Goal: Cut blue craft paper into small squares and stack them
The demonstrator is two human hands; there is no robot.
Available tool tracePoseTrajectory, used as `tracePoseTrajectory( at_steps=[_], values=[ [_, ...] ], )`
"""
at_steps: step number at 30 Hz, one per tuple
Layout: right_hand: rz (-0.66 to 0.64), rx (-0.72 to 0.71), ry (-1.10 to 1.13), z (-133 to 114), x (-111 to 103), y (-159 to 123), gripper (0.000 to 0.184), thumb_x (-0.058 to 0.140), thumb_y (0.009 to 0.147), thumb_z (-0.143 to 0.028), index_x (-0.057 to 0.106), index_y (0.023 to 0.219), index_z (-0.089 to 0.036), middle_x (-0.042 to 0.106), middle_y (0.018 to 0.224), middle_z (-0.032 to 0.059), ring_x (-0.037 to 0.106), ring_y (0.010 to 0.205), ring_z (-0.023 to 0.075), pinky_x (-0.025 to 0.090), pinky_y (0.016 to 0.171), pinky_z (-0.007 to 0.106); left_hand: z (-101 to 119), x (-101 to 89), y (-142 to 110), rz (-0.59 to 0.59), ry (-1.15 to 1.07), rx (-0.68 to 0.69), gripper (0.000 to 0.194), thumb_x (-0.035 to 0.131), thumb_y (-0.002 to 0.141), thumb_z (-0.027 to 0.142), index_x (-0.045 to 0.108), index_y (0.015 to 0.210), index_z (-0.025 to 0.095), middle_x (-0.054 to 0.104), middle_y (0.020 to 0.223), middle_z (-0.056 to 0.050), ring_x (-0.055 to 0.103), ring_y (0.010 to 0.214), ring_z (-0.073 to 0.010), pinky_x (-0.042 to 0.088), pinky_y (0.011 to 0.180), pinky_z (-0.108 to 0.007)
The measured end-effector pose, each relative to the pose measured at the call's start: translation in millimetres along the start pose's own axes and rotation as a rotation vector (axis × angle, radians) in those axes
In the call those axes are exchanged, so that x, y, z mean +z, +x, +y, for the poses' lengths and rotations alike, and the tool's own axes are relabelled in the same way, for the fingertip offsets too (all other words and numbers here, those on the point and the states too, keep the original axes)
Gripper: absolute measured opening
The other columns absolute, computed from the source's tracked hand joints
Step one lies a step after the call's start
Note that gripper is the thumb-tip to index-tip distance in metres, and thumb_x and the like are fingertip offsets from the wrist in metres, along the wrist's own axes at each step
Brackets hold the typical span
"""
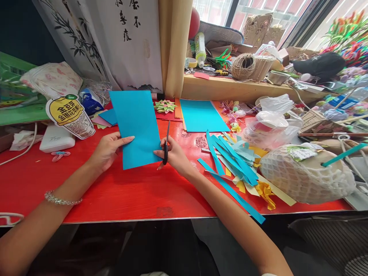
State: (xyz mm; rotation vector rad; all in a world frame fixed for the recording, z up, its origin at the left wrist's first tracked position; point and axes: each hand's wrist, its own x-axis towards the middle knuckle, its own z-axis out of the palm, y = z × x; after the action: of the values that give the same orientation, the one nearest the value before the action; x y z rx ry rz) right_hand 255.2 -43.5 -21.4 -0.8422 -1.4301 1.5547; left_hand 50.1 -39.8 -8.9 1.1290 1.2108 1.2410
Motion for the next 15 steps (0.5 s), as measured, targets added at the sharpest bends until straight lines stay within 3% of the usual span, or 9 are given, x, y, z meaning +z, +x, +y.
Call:
tracePoseTrajectory(
  at_steps=[8, 15],
  values=[
    [0.062, -0.038, 0.014, -1.3, -1.3, 1.1, 0.034, 0.067, 0.065, -0.03, 0.037, 0.079, -0.022, 0.029, 0.066, -0.0074, 0.037, 0.047, 0.0035, 0.05, 0.038, 0.021, 4.7, 10.7, -9.2, -0.231, -0.131, -0.238, 0.042, 0.07, 0.066, 0.029, 0.061, 0.105, 0.017, 0.065, 0.109, -0.01, 0.065, 0.087, -0.0238, 0.055, 0.074, -0.032],
    [0.087, -0.053, 0.003, 2.4, -1.1, 1.8, 0.032, 0.066, 0.065, -0.029, 0.038, 0.078, -0.022, 0.03, 0.067, -0.007, 0.039, 0.049, 0.0038, 0.049, 0.038, 0.02, 0.0, 10.8, -9.3, -0.266, -0.141, -0.301, 0.039, 0.072, 0.065, 0.025, 0.064, 0.102, 0.017, 0.067, 0.106, -0.009, 0.066, 0.086, -0.0213, 0.054, 0.075, -0.027]
  ],
)
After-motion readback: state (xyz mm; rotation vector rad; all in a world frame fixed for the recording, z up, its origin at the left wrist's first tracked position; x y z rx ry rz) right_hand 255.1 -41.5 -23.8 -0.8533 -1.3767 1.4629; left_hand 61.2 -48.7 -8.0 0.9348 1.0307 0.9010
